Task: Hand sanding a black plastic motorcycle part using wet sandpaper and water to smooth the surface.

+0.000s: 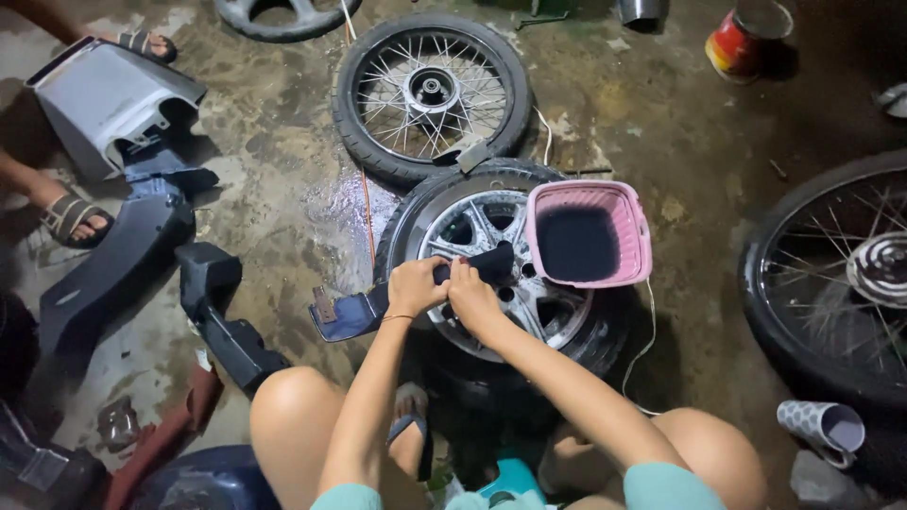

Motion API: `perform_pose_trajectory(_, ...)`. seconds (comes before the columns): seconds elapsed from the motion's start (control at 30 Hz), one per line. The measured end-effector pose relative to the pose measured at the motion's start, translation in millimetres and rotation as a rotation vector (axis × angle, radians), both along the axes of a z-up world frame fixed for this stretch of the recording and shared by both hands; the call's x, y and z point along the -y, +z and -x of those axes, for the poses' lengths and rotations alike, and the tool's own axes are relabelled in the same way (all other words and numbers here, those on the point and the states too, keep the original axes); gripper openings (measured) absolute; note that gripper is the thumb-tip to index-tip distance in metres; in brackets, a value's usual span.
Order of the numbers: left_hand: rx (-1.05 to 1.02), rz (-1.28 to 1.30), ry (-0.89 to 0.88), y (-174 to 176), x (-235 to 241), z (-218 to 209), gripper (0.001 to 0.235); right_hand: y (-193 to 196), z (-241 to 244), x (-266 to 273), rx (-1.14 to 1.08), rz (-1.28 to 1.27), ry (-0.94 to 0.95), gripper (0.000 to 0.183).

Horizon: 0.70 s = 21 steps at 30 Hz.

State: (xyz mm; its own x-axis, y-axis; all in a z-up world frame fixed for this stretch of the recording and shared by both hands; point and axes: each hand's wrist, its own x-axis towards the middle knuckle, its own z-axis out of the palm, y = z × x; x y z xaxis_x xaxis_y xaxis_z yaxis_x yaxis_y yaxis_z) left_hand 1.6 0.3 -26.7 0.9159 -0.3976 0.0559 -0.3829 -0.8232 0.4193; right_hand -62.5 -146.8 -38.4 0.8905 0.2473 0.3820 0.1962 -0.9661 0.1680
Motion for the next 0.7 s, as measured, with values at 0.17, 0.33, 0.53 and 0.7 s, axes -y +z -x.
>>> perform_pose_trajectory(0.17,-0.021,-0.02,-0.003,4,1,3,0.039,0,-3,9,0.043,0.086,0.062,0.053)
perform_pose_trajectory(0.33,-0.032,-0.021,0.017,6,2,4,0.039,6,-4,20,0.045,0.108,0.174,0.056)
perform_pose_trajectory(0.53,-0.087,-0.048,0.019,-5,1,-11,0.042,10,-14,29,0.019,0.092,0.258,0.057)
perform_pose_trajectory(0.7,-0.123,-0.061,-0.041,-9,-6,-7,0.049,23,-6,33,-0.025,0.087,0.307,0.054)
